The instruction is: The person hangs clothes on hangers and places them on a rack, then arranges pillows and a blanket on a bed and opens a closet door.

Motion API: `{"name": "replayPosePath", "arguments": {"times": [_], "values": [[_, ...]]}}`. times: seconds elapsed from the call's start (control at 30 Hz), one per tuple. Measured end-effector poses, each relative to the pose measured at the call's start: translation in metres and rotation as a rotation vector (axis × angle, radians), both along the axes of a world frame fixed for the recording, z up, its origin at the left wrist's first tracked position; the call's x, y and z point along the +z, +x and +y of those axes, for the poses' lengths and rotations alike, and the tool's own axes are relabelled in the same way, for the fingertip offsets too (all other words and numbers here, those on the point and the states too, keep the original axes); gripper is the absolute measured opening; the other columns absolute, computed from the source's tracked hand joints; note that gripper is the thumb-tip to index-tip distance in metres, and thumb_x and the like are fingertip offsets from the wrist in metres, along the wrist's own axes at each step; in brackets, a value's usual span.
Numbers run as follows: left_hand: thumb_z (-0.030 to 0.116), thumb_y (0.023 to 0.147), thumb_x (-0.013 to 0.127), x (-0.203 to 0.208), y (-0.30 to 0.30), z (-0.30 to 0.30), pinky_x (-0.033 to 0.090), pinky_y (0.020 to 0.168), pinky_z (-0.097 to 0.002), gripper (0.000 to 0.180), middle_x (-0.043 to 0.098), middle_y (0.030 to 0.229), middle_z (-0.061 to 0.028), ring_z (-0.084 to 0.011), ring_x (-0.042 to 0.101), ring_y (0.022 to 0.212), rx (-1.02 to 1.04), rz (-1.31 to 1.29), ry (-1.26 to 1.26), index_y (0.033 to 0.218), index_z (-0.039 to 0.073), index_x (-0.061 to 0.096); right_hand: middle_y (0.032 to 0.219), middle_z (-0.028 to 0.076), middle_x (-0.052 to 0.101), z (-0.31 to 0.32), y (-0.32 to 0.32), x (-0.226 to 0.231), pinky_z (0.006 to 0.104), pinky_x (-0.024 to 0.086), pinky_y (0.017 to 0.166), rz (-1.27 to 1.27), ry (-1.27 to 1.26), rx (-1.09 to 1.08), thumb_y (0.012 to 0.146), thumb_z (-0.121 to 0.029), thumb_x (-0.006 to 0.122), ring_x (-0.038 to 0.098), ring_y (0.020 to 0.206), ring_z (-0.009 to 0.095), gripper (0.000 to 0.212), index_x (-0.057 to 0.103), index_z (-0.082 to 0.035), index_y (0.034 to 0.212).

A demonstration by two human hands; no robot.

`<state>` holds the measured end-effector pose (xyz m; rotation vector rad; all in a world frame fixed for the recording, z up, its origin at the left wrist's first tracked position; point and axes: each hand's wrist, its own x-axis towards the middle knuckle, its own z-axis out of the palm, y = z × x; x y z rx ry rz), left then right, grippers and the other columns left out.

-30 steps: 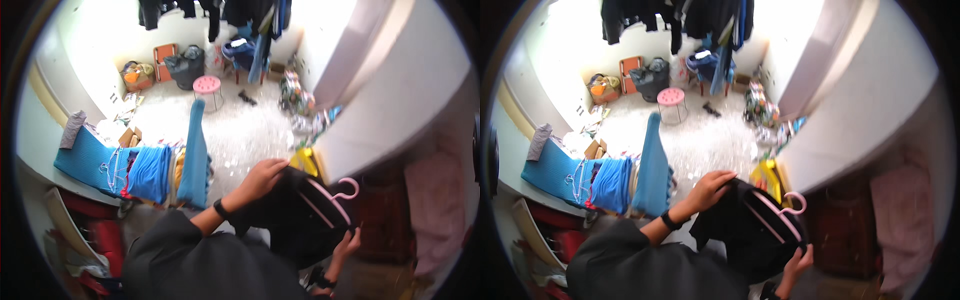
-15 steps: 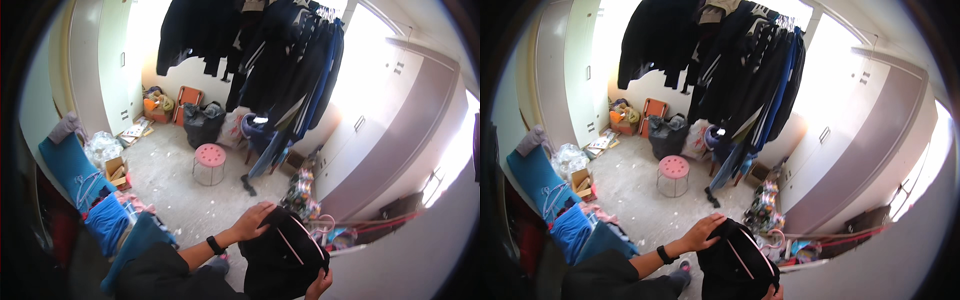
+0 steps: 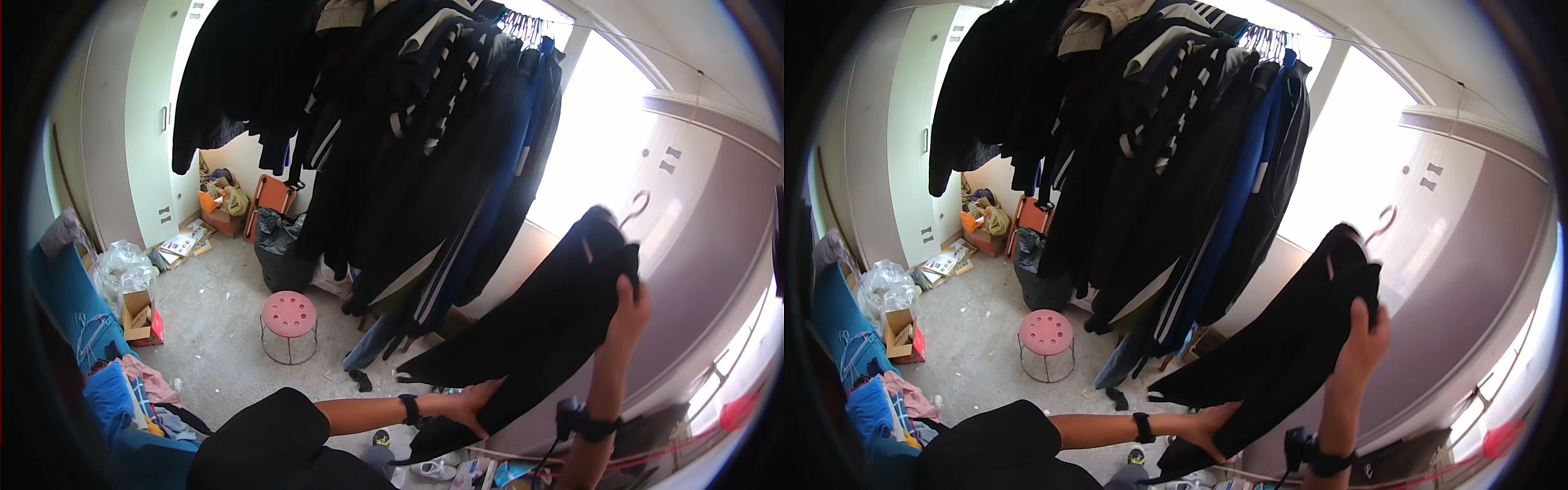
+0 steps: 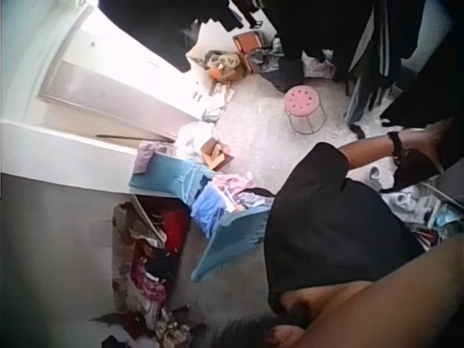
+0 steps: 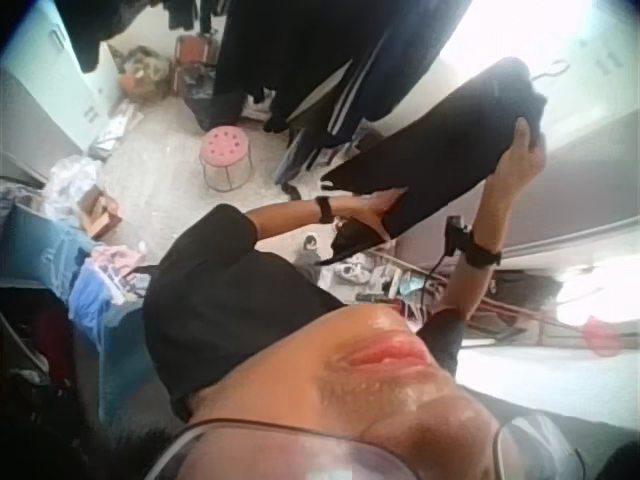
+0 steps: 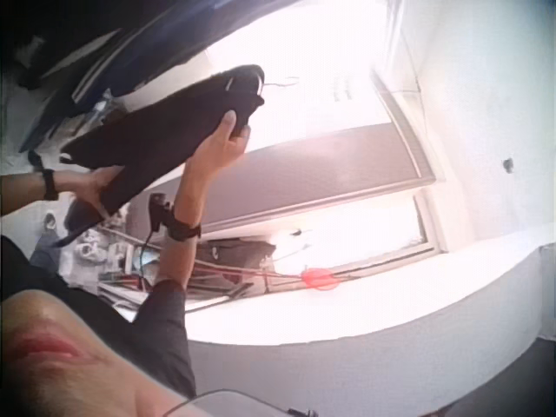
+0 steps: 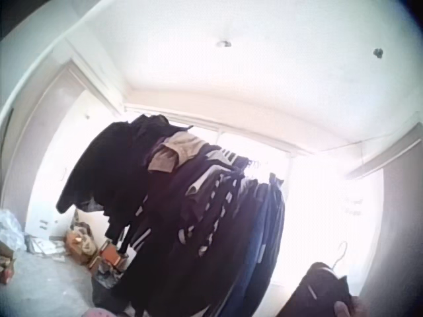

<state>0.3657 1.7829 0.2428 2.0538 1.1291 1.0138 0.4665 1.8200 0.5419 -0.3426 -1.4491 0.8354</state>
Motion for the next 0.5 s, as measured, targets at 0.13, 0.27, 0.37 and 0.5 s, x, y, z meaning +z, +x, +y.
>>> {"name": "replayPosePath", "arguments": {"times": [0.13, 0.27, 0.37, 0.5], "values": [[0.034, 0.082, 0.065, 0.03, -0.042, 0.131, 0.029, 0.105, -0.038, 0.089, 0.029, 0.14, -0.0276, -0.0368, 0.035, 0.128, 0.225, -0.19, 0.198, 0.143, -0.003, 0.012, 0.082, 0.005, 0.06, 0.088, -0.084, 0.103, 0.0245, 0.044, 0.07, -0.119, 0.365, -0.133, 0.085, -0.016, 0.061, 0.054, 0.074, 0.01, 0.023, 0.057, 0.005, 0.093], [0.014, 0.088, 0.051, 0.085, -0.083, 0.237, 0.038, 0.097, -0.0358, 0.044, 0.055, 0.12, -0.0214, -0.0284, 0.053, 0.112, 0.514, -0.39, 0.316, 0.126, -0.007, 0.043, 0.081, 0.015, 0.061, 0.162, -0.165, 0.217, 0.0334, 0.045, 0.072, -0.109, 0.616, -0.303, 0.08, -0.023, 0.061, 0.058, 0.074, 0.021, 0.033, 0.059, 0.008, 0.092], [0.018, 0.088, 0.054, 0.167, -0.113, 0.265, 0.044, 0.084, -0.0355, 0.034, 0.061, 0.099, -0.0198, -0.0279, 0.058, 0.093, 0.686, -0.533, 0.279, 0.112, -0.004, 0.052, 0.084, 0.02, 0.062, 0.225, -0.231, 0.283, 0.0368, 0.045, 0.076, 0.01, 0.72, -0.281, 0.079, -0.025, 0.06, 0.06, 0.078, 0.03, 0.038, 0.058, 0.008, 0.098], [0.038, 0.088, 0.06, 0.193, -0.153, 0.331, 0.029, 0.041, -0.0268, 0.039, 0.042, 0.054, 0.0037, -0.0064, 0.038, 0.048, 0.869, -0.675, 0.346, 0.067, 0.007, 0.049, 0.1, 0.025, 0.062, 0.31, -0.302, 0.326, 0.0426, 0.044, 0.087, -0.068, 0.794, -0.485, 0.08, -0.03, 0.058, 0.059, 0.098, 0.038, 0.044, 0.058, 0.004, 0.107]]}}
